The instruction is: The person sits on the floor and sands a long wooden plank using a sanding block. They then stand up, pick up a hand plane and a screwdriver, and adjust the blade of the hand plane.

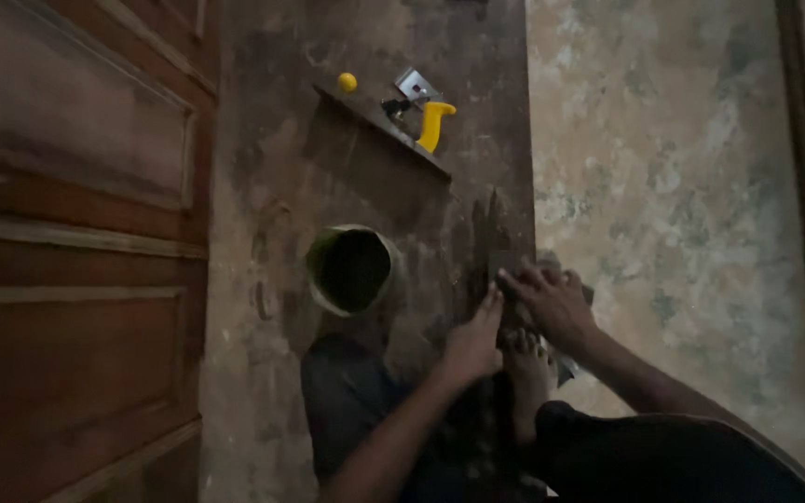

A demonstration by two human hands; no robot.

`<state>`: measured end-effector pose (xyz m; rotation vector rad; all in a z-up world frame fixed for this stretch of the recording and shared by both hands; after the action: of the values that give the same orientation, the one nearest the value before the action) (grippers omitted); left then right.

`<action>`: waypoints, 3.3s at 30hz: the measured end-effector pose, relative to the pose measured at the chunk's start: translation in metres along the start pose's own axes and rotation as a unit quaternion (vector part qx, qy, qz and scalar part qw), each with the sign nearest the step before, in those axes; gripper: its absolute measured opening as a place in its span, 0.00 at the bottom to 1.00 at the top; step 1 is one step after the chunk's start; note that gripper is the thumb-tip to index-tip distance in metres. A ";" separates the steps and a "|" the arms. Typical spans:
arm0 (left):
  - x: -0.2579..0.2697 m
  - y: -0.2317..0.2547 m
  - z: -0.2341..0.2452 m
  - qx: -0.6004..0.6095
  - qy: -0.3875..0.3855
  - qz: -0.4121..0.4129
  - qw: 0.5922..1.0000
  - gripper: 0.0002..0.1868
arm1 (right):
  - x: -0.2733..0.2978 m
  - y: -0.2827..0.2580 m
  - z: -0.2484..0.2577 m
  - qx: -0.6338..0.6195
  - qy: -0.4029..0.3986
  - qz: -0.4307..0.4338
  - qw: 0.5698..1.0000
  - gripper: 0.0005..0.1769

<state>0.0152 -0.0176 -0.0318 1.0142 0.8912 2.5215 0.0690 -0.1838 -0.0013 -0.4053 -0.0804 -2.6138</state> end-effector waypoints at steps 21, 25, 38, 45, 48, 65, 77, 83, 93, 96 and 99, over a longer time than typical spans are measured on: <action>0.031 0.030 0.019 -0.028 -0.028 -0.004 0.999 0.56 | 0.013 -0.008 0.003 -0.005 -0.123 0.015 0.992 0.47; 0.019 0.025 0.013 -0.020 0.005 0.024 1.000 0.57 | 0.010 -0.003 0.007 -0.039 -0.041 -0.018 0.998 0.45; 0.000 0.002 -0.010 -0.041 0.036 0.012 0.998 0.58 | 0.004 -0.005 0.014 -0.022 -0.016 -0.013 1.000 0.49; 0.017 -0.001 -0.025 -0.083 -0.025 0.004 0.996 0.52 | 0.020 -0.012 0.008 0.003 -0.074 0.027 0.997 0.45; 0.013 -0.001 -0.009 -0.045 0.020 -0.009 0.999 0.55 | 0.008 -0.008 0.005 -0.004 -0.113 0.008 0.994 0.47; 0.008 0.024 0.029 -0.036 0.001 0.025 0.999 0.54 | 0.001 -0.001 0.017 -0.014 -0.056 -0.021 0.998 0.45; 0.002 0.020 0.016 -0.006 0.000 0.049 0.999 0.54 | -0.002 0.001 0.019 -0.032 -0.033 -0.023 0.999 0.45; 0.047 0.033 0.015 -0.016 -0.092 0.050 0.994 0.56 | 0.029 -0.020 -0.001 0.011 -0.108 0.029 0.994 0.51; 0.022 0.011 -0.014 -0.007 -0.016 0.017 1.000 0.55 | 0.022 -0.016 0.015 -0.001 -0.071 0.013 0.997 0.51; 0.019 0.013 -0.007 -0.043 0.086 -0.085 0.992 0.61 | 0.016 -0.011 0.016 0.005 -0.086 0.033 0.996 0.53; 0.002 0.014 0.007 -0.057 0.056 0.034 0.996 0.55 | 0.003 -0.003 0.019 0.005 -0.022 0.004 1.000 0.48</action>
<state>0.0180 -0.0246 -0.0178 0.8906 0.7440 2.6737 0.0698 -0.1800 0.0179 -0.4590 -0.1063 -2.5963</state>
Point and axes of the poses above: each hand's wrist, its own x-axis away from the middle knuckle, its own z-axis out of the back of the hand, y = z × x, the point moved 3 cm from there along -x, towards the middle knuckle, and after that the axes turned 1 degree about x, right-handed, at the moved point
